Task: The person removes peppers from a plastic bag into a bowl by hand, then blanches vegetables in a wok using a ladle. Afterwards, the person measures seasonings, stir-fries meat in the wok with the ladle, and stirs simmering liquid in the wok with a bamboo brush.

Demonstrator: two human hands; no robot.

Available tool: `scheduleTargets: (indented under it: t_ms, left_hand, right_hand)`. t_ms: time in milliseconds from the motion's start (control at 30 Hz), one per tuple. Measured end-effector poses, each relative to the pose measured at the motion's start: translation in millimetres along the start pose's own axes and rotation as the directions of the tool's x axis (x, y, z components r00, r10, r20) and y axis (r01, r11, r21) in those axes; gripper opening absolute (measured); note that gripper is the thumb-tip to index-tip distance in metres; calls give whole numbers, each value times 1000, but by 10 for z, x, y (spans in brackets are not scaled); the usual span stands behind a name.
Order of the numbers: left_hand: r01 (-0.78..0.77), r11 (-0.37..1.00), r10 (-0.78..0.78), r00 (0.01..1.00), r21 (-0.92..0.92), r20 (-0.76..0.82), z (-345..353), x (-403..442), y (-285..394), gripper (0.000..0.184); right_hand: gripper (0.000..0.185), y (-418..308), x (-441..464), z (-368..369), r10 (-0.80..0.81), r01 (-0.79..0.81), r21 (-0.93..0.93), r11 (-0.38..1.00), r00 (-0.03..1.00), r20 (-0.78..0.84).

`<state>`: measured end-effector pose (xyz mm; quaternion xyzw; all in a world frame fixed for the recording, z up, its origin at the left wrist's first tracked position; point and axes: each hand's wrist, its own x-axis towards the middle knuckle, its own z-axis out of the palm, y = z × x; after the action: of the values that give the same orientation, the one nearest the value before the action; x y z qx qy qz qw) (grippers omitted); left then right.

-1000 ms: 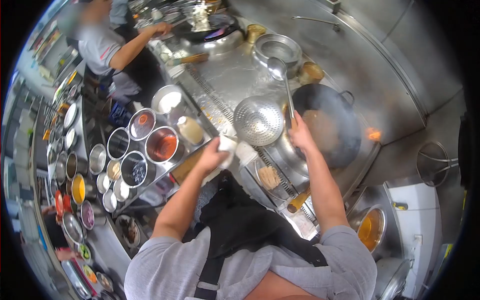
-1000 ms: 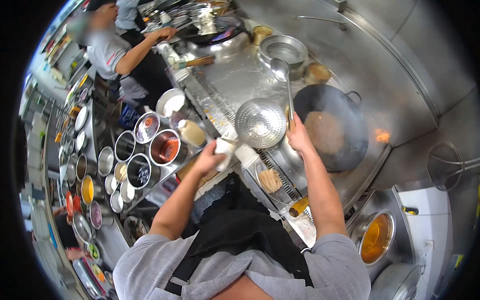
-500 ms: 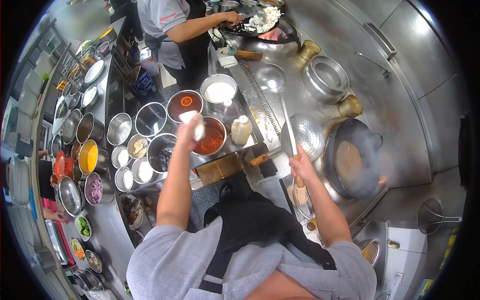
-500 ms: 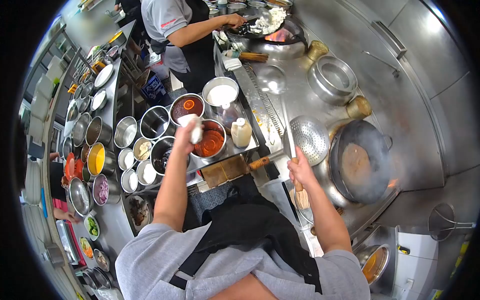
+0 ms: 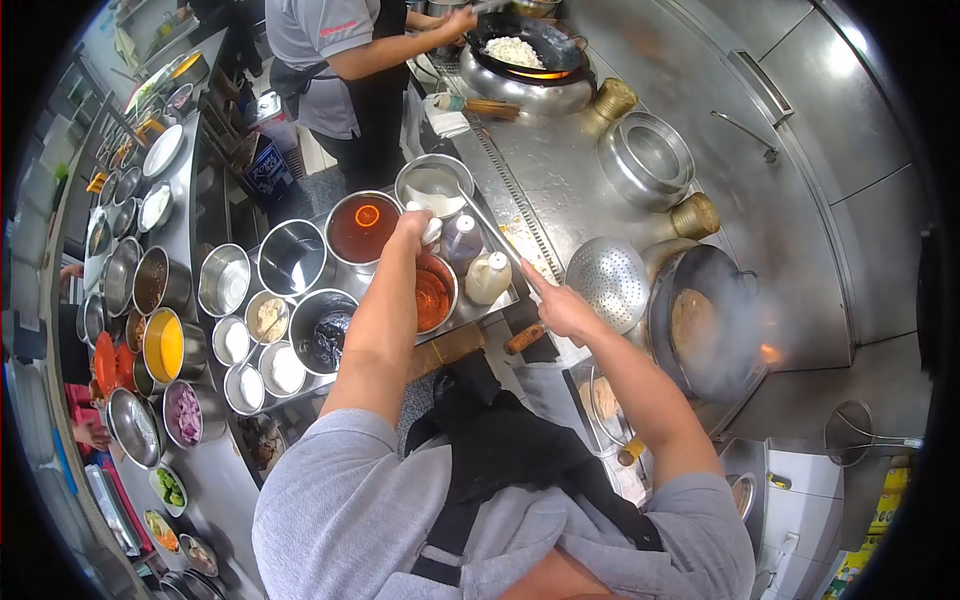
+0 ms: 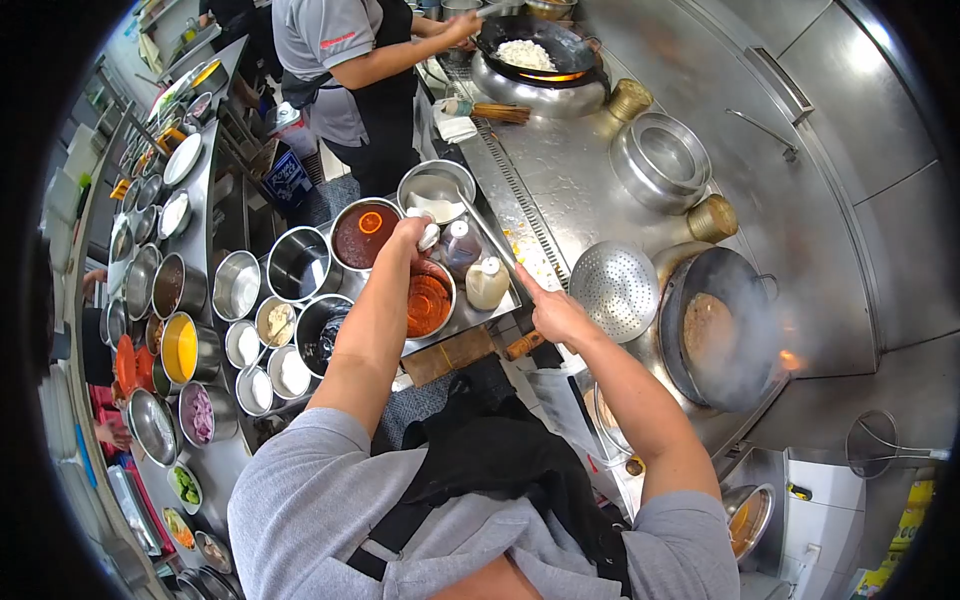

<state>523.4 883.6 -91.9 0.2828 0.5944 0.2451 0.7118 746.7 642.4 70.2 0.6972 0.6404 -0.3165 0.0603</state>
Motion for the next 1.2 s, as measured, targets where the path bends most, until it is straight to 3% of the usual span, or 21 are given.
scheduleTargets:
  t_ms: [200,333,533,567,600,633,667,700,733,767,833,900,967,1000,1067,1100,1133,1167,1200]
  left_hand:
    - [-7,998,8,1000,63,-17,-3,60,-20,20]
    - [-13,997,15,1000,76,-25,6,109,-28,20]
    - [-40,999,43,997,37,-65,44,51,-53,22]
    - [-42,998,44,997,37,-63,48,55,-50,22]
    - [-46,999,48,997,24,-66,44,61,-66,23]
    - [-49,999,50,996,13,-69,29,65,-83,25]
    - [-56,998,57,996,11,-68,6,71,-76,25]
    - [-63,998,64,997,26,-43,-27,39,-74,27]
    - [-66,997,66,998,45,-15,-62,0,-112,28]
    - [-74,995,71,997,65,44,-145,-37,-137,31]
    - [-166,981,162,986,97,49,-291,-254,-180,42]
    - [-334,932,351,928,-140,125,-417,-688,-262,37]
    - [-340,918,377,908,-204,182,-536,-1322,-222,39]
    - [-362,916,385,915,-173,120,-700,-1351,-341,41]
    - [-445,874,479,855,-194,199,-998,-1389,-466,46]
    - [-463,865,500,829,-195,250,-907,-1709,-350,50]
    - [-454,865,501,803,-212,323,-874,-1790,-297,54]
    - [-492,847,531,787,-200,314,-782,-1817,-261,60]
    - [-500,840,542,760,-210,358,-738,-1750,-246,54]
  right_hand:
    - [92,-89,-33,-249,-14,16,-17,1000,993,117]
    - [90,44,-5,-259,-109,107,31,994,992,64]
    - [90,184,51,-445,-185,185,14,983,975,119]
    - [89,232,56,-500,-148,64,374,925,968,201]
    - [87,243,44,-524,-143,-93,672,735,947,288]
    - [84,148,-32,-539,-106,-257,843,472,933,344]
    - [84,183,0,-422,-107,-251,843,476,935,339]
    - [81,283,69,-220,-274,-270,947,174,911,310]
    - [79,364,71,-27,-417,-311,939,-148,880,226]
    - [75,370,15,123,-446,-324,904,-279,878,177]
    - [78,362,-204,334,-433,-231,892,-389,900,45]
    - [80,447,-606,383,-359,-128,876,-465,932,-54]
    - [86,644,-1189,399,-360,18,883,-469,909,-209]
    - [90,710,-1541,356,-235,84,910,-407,953,-193]
    - [94,990,-2164,364,8,227,972,-68,974,-227]
    - [90,992,-2508,246,221,149,963,223,955,-199]
    - [89,936,-2805,106,462,-41,924,379,874,-151]
    - [88,1060,-3035,150,525,-93,799,594,798,-297]
    - [87,1156,-3209,145,563,-190,694,695,743,-361]
